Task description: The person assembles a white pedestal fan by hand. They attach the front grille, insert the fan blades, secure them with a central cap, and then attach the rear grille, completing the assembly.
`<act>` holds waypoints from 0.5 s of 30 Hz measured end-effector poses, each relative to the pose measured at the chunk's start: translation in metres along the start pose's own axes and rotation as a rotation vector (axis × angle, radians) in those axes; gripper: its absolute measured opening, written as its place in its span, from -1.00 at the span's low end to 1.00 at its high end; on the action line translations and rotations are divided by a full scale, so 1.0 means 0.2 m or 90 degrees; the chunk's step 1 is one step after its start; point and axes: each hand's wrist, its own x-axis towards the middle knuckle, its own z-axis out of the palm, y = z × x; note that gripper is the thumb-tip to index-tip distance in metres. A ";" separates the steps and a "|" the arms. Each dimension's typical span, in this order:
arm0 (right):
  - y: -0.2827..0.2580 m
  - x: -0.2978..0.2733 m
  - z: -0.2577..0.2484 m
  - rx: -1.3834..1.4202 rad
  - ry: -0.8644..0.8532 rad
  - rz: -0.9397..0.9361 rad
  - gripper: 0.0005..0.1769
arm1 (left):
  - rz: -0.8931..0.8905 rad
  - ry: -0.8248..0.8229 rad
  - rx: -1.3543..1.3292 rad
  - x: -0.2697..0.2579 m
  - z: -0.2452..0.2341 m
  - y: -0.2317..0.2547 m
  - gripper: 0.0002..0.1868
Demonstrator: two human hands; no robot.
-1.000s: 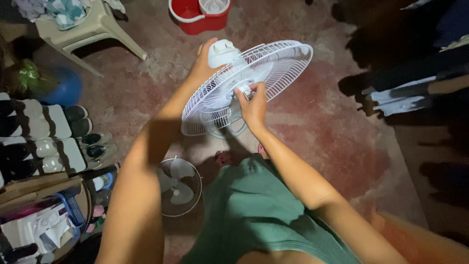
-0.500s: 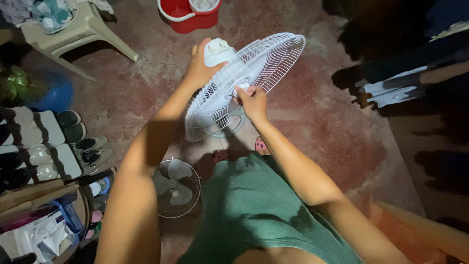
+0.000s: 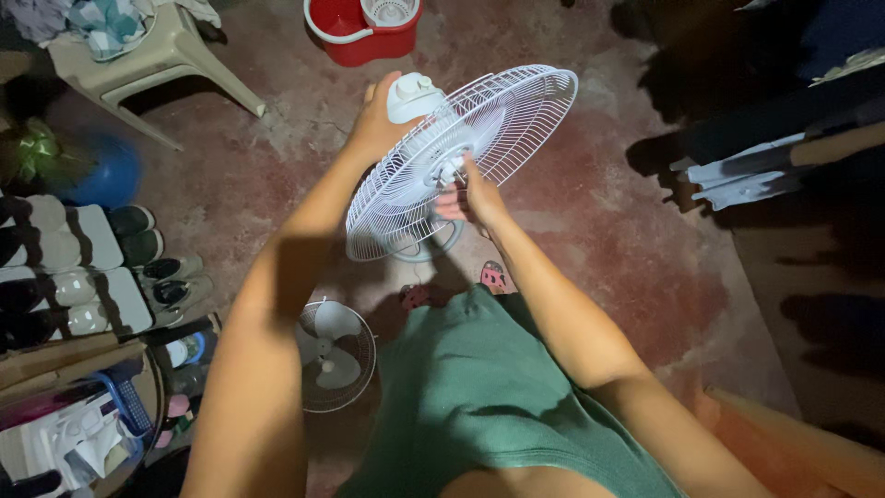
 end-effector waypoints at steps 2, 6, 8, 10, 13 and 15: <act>0.03 -0.01 0.00 -0.182 0.085 -0.326 -0.19 | 0.007 0.001 0.005 0.00 -0.01 0.01 0.01; 0.07 -0.03 -0.01 -0.335 0.141 -0.719 -0.11 | -0.005 0.001 0.005 0.00 0.00 0.02 0.01; 0.03 -0.02 -0.02 -0.069 0.031 -0.223 -0.20 | 0.000 0.007 0.002 0.01 0.00 0.02 0.01; 0.00 -0.02 -0.03 0.014 -0.011 -0.107 -0.28 | -0.008 -0.005 0.001 0.02 0.00 0.02 0.02; 0.02 -0.03 -0.02 -0.205 0.034 -0.438 -0.36 | 0.000 -0.039 0.019 0.01 -0.05 0.05 0.01; 0.04 -0.05 0.00 -0.370 0.154 -0.666 -0.18 | -0.015 -0.060 -0.067 -0.04 -0.14 0.09 -0.07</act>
